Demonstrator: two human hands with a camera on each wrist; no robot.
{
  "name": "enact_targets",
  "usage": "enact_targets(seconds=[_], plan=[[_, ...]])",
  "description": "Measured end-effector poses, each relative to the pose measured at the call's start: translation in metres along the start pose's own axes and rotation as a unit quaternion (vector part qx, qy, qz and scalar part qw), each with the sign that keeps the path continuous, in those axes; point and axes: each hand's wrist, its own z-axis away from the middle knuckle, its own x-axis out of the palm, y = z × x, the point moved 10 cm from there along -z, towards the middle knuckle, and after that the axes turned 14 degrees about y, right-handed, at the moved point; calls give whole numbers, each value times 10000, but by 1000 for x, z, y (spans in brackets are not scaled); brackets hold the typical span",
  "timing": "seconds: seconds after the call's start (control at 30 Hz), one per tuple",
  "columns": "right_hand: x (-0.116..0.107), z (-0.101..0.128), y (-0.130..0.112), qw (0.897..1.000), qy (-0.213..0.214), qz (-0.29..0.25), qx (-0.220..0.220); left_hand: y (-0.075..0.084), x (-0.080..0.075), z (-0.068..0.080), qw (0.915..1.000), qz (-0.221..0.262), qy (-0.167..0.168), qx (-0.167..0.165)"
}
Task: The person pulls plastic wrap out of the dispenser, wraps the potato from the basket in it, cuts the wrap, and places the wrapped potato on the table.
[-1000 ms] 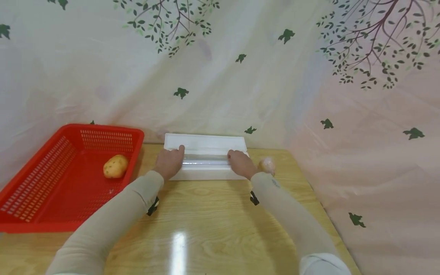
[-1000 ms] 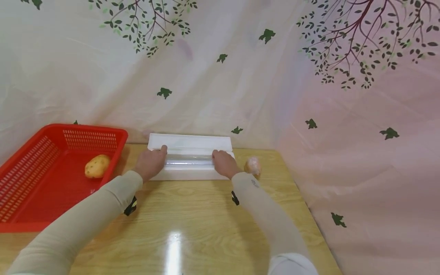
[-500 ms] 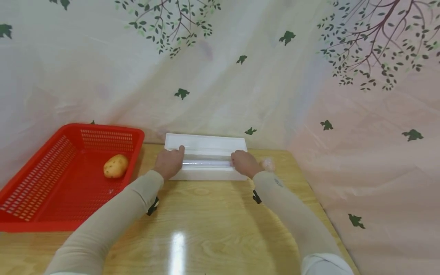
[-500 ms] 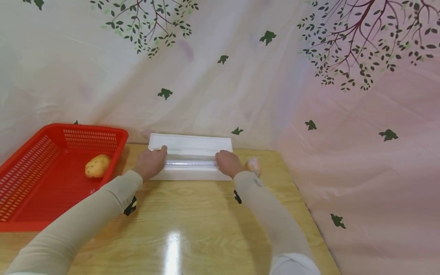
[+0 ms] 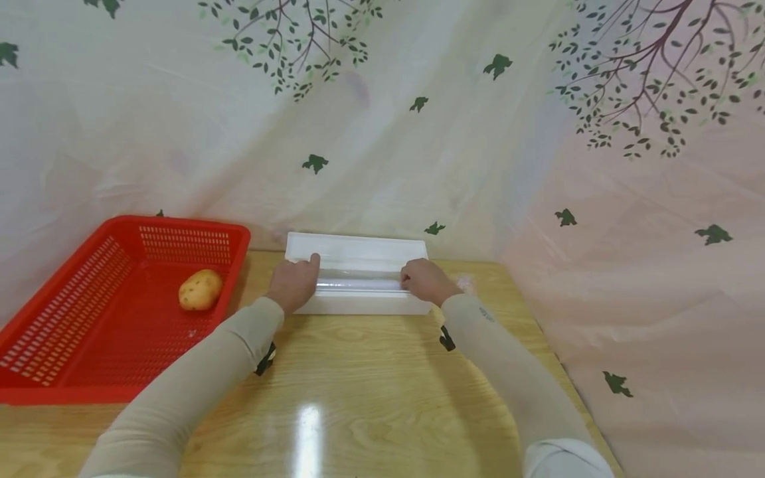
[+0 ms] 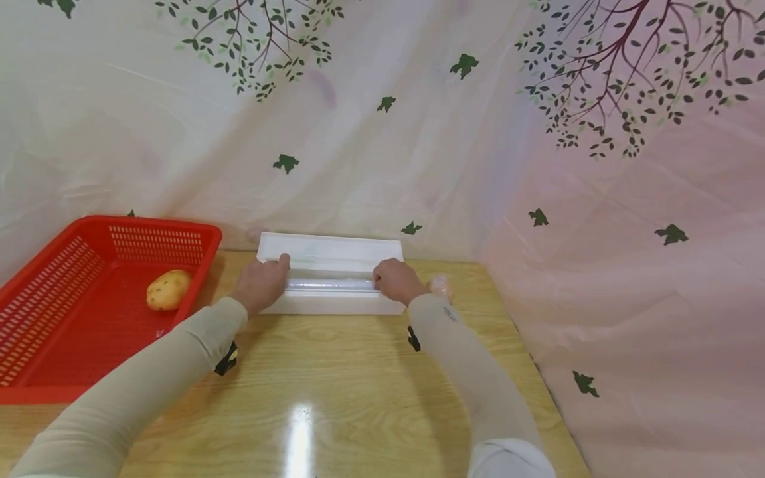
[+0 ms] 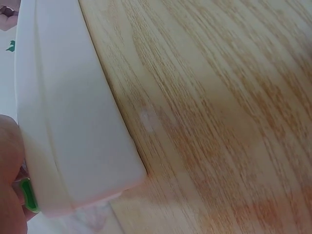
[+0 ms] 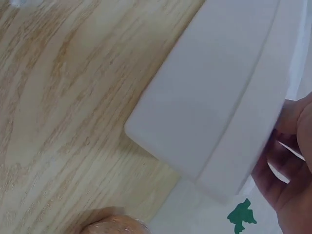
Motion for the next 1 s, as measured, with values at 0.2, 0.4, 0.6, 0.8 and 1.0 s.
enact_targets(seconds=[0.2,0.4,0.6,0.8,1.0], plan=[[6,6,-2,9980,17,517,-349,1,0,0,10000,70,-55,-34],[1,3,0,9999,38,-102,-125,0,-1,-1,10000,28,8,-26],[2,0,-1,9995,-167,-207,-195,-1,0,0,10000,34,7,-36],[6,-1,-8,9968,-628,-182,-467,0,-3,3,10000,-7,39,32],[12,0,-7,9927,-963,441,-570,1,-6,1,9997,16,174,143]])
